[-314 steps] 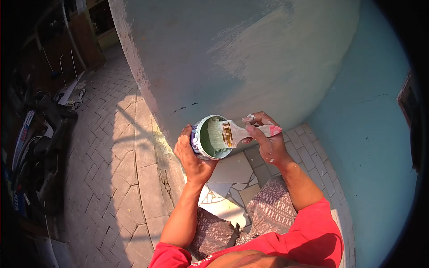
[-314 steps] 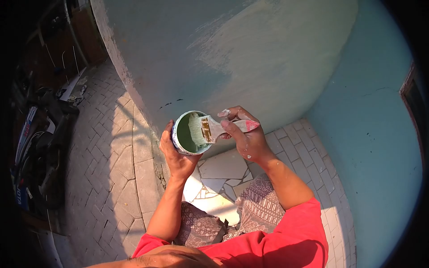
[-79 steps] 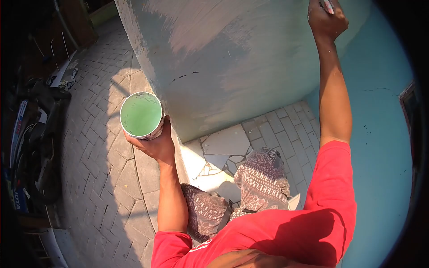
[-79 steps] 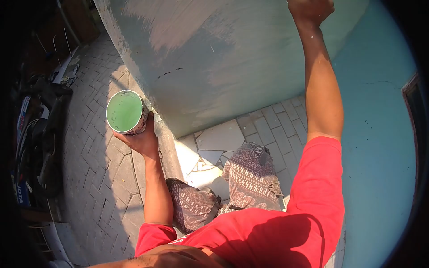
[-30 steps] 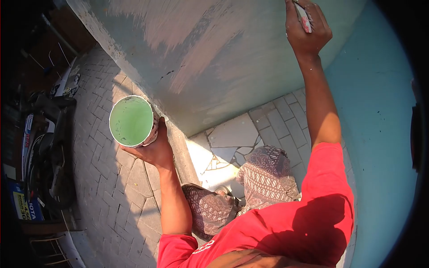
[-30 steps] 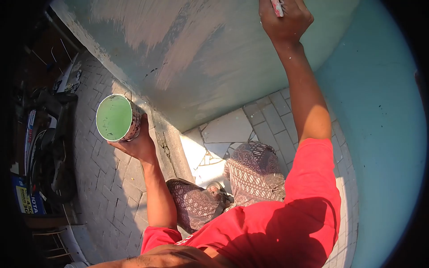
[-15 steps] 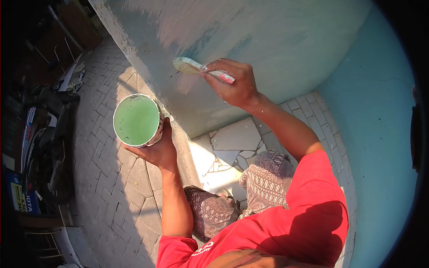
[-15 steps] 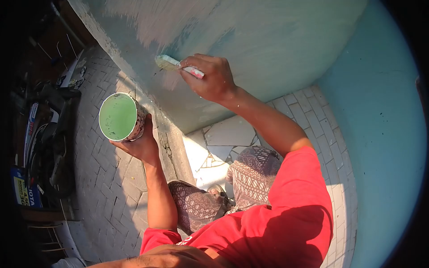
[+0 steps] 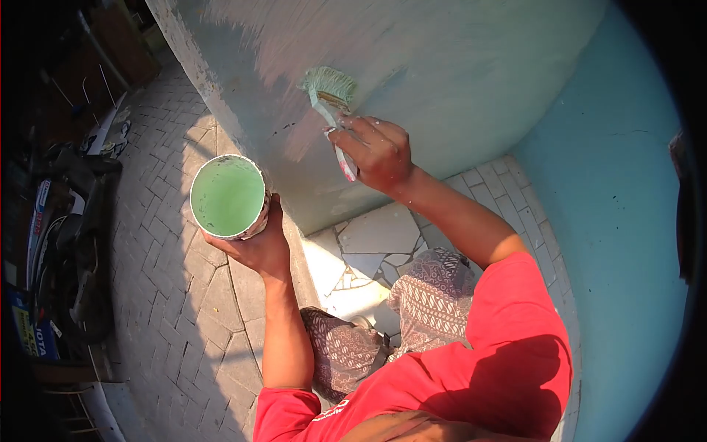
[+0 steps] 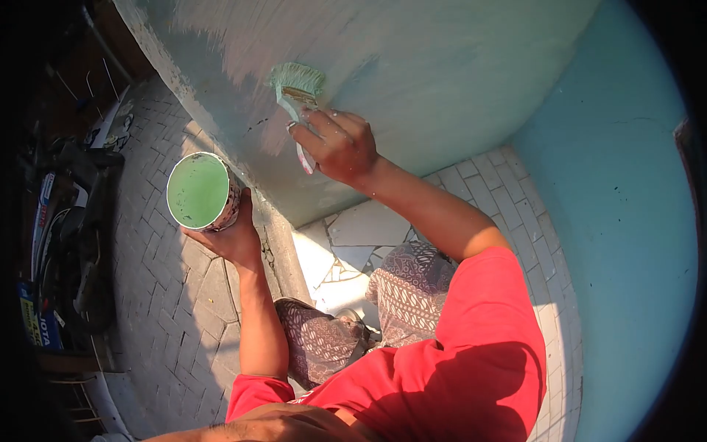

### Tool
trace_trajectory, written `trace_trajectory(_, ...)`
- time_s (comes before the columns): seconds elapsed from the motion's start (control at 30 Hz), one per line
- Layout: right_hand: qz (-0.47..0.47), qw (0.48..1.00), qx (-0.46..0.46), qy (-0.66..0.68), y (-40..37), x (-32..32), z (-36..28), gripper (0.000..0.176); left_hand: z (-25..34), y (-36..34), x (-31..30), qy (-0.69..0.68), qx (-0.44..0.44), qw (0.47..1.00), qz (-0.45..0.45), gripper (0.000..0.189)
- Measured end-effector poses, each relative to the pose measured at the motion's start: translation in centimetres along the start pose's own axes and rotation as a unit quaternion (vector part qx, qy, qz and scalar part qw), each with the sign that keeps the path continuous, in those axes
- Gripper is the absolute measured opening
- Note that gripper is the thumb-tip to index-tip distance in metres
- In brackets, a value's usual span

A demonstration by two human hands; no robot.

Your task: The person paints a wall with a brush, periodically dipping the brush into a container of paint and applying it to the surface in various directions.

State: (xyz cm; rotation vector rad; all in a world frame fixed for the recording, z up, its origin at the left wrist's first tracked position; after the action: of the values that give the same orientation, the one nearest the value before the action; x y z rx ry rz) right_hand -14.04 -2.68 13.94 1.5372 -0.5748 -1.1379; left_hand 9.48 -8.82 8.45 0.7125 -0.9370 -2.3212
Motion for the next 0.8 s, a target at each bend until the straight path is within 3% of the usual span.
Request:
trace_trajectory(0.1,-0.058,0.994,0.016,0.096,-2.9,4.8,-2.9,0.016,0.3,-0.2,-0.1,-0.016,0.011,1.0,-0.005,0.09)
trace_trajectory(0.17,-0.126,0.961,0.093,0.227,-4.1,7.3,-2.0,0.014,0.5,-0.2,-0.2,-0.001,0.023,1.0,-0.009,0.089)
trace_trajectory(0.23,-0.019,0.961,0.133,0.24,-1.8,2.8,1.4,0.014,0.2,-0.1,-0.6,-0.001,0.028,1.0,0.008,0.089)
trace_trajectory(0.33,0.148,0.946,0.231,0.17,2.1,-8.3,9.6,0.013,-0.3,-0.2,-1.1,0.013,0.019,1.0,0.005,0.101)
trace_trajectory(0.43,0.256,0.935,0.245,0.001,4.5,-17.3,13.6,0.013,0.3,-0.1,-1.1,0.037,0.033,0.999,0.0,0.1)
trace_trajectory(0.47,0.256,0.936,0.244,-0.002,4.8,-18.5,14.6,0.013,0.5,-0.1,-1.0,0.033,0.033,0.999,-0.001,0.1)
trace_trajectory(0.53,0.26,0.933,0.132,-0.21,6.2,-20.6,12.5,0.011,0.5,-0.1,-0.9,-0.014,0.012,1.0,0.007,0.092)
trace_trajectory(0.6,0.15,0.966,0.034,-0.207,5.1,-13.5,10.1,0.011,0.4,-0.1,-0.4,-0.012,0.009,1.0,0.001,0.095)
trace_trajectory(0.67,0.098,0.982,-0.019,-0.158,3.1,-7.1,5.3,0.017,0.3,-0.1,-0.1,-0.006,0.009,1.0,-0.008,0.098)
trace_trajectory(0.8,-0.019,0.999,-0.004,0.042,-1.5,2.3,-1.9,0.016,0.9,-0.3,0.1,0.016,0.037,0.999,-0.006,0.099)
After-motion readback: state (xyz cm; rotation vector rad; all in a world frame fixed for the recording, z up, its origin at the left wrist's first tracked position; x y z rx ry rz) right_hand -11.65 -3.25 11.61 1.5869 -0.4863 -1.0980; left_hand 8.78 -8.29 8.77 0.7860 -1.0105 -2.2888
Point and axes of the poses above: each hand's wrist, its own y-axis towards the middle knuckle, its own x-axis out of the palm, z = x × y, the point moved 10 cm from there along y, towards the middle knuckle, and after that the axes turned 15 degrees about y, right-handed, at the moved point
